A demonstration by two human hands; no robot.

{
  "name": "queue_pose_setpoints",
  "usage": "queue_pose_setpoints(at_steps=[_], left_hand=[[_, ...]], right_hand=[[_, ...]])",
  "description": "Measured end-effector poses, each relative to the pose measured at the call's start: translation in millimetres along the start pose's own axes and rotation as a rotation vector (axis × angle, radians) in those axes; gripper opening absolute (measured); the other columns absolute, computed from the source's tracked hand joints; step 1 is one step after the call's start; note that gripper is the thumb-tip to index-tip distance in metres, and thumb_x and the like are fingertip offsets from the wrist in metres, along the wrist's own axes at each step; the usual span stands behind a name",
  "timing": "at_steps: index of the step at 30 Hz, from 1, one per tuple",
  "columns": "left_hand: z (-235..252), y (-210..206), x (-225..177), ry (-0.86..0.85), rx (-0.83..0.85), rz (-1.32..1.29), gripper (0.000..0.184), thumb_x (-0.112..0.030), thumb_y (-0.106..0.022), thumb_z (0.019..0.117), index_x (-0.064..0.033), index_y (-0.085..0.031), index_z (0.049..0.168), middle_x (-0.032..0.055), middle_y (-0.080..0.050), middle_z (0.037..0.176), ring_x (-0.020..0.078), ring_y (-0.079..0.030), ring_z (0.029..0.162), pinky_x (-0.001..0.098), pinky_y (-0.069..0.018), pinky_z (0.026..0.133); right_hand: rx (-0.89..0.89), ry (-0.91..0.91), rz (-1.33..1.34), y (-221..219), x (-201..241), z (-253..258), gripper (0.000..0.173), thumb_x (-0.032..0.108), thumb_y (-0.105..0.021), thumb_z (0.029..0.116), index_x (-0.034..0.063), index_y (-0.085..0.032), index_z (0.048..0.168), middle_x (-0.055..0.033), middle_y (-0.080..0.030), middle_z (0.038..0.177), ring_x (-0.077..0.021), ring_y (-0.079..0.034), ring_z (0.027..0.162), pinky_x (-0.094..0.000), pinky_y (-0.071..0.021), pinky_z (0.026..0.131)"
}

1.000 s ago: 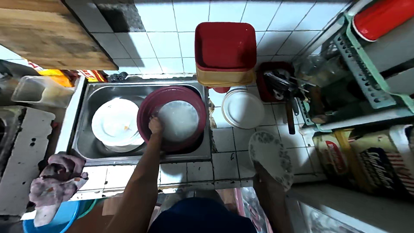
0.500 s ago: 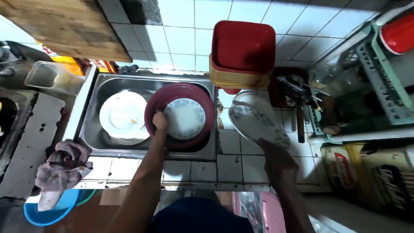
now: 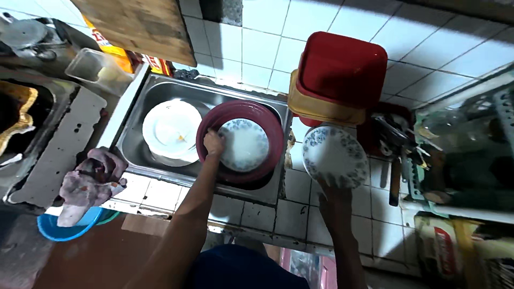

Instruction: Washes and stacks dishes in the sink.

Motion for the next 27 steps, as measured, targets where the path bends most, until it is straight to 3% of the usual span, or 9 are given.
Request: queue_pose_setpoints(at_steps=[2,7,11,14,16,20,23,25,27], left_hand=[[0.0,4.2,-1.4,-0.033,-0.023,-0.059,0.056,-0.025,-0.069,0.0940,0.0077,-0.053,0.136,0.0321,-0.065,0.123,0.0483,-0.063,0.117,0.0638,-0.0494,0.098],[13.3,-5.7,12.1,-0.060,0.047,-0.417,0.055,-0.046,-0.069,0.0960,0.0029,-0.068,0.122,0.0282,-0.067,0.121,0.0437,-0.063,0.119,0.0632,-0.0459,0.103],[14.4,-30.6,24.7,0.088,0.214,-0.681,0.065,-0.051,-0.058,0.1026,0.0066,-0.057,0.133,0.0282,-0.061,0.130,0.0378,-0.059,0.121,0.0552,-0.0453,0.105],[25.6,-46.3,27.2,0.030,0.251,-0.772,0.060,-0.046,-0.052,0.1064,0.0076,-0.057,0.134,0.0284,-0.061,0.131,0.0366,-0.059,0.121,0.0532,-0.0458,0.106],[28.4,-49.9,26.1,0.016,0.217,-0.742,0.055,-0.042,-0.052,0.1077,0.0090,-0.061,0.129,0.0293,-0.063,0.128,0.0380,-0.060,0.121,0.0538,-0.0447,0.107],[22.0,-58.1,23.1,-0.077,0.245,-0.561,0.045,-0.024,-0.043,0.1117,0.0130,-0.057,0.133,0.0330,-0.057,0.137,0.0426,-0.053,0.132,0.0529,-0.0382,0.114],[22.8,-58.7,21.5,-0.102,0.225,-0.532,0.044,-0.022,-0.042,0.1116,0.0136,-0.058,0.131,0.0339,-0.059,0.134,0.0441,-0.055,0.130,0.0542,-0.0403,0.112],[20.3,-57.0,18.3,-0.069,0.220,-0.540,0.046,-0.027,-0.042,0.1119,0.0115,-0.057,0.133,0.0326,-0.058,0.135,0.0426,-0.055,0.130,0.0539,-0.0402,0.112],[14.6,-49.4,12.8,-0.082,0.236,-0.487,0.045,-0.022,-0.044,0.1110,0.0104,-0.051,0.141,0.0312,-0.052,0.145,0.0416,-0.047,0.140,0.0511,-0.0339,0.118]], right_hand=[[-0.017,0.009,0.054,8.7,23.9,5.9,0.045,0.012,-0.060,0.0980,0.0056,-0.060,0.143,-0.0268,-0.044,0.156,-0.0546,-0.032,0.147,-0.0690,-0.0263,0.118],[-0.076,0.275,0.443,-31.7,133.0,33.5,0.028,0.013,-0.060,0.0998,0.0024,-0.074,0.121,-0.0180,-0.068,0.132,-0.0382,-0.060,0.129,-0.0527,-0.0462,0.112],[0.526,0.332,0.329,-117.9,198.3,70.8,0.034,0.008,-0.047,0.1037,0.0031,-0.070,0.129,-0.0188,-0.069,0.128,-0.0346,-0.065,0.123,-0.0485,-0.0479,0.109],[0.891,0.313,0.043,-175.2,189.3,97.6,0.027,0.005,-0.056,0.0994,-0.0055,-0.067,0.122,-0.0276,-0.064,0.128,-0.0448,-0.059,0.124,-0.0601,-0.0453,0.106],[0.875,0.230,-0.065,-193.1,164.7,129.1,0.027,0.004,-0.058,0.1006,-0.0092,-0.065,0.123,-0.0313,-0.062,0.131,-0.0486,-0.057,0.126,-0.0633,-0.0443,0.106],[0.398,0.187,-0.170,-196.3,156.0,199.6,0.038,-0.005,-0.056,0.0979,-0.0084,-0.054,0.136,-0.0358,-0.054,0.135,-0.0543,-0.058,0.120,-0.0643,-0.0519,0.094],[0.253,0.202,-0.123,-221.1,189.7,205.8,0.052,-0.001,-0.061,0.0952,-0.0082,-0.048,0.145,-0.0346,-0.044,0.148,-0.0538,-0.043,0.137,-0.0664,-0.0412,0.106],[0.389,0.147,0.025,-242.8,211.4,187.2,0.059,0.009,-0.057,0.0998,-0.0095,-0.038,0.152,-0.0333,-0.025,0.162,-0.0491,-0.019,0.153,-0.0630,-0.0185,0.123],[0.540,0.276,0.128,-251.4,228.6,154.7,0.051,0.013,-0.043,0.1064,-0.0107,-0.039,0.152,-0.0311,-0.022,0.165,-0.0451,-0.013,0.156,-0.0630,-0.0091,0.124]])
Point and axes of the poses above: each hand's wrist, its own z-axis towards the middle knuckle, its own y-axis out of the back of the hand, x = y × z, the point moved 10 cm from there along z, towards the middle knuckle
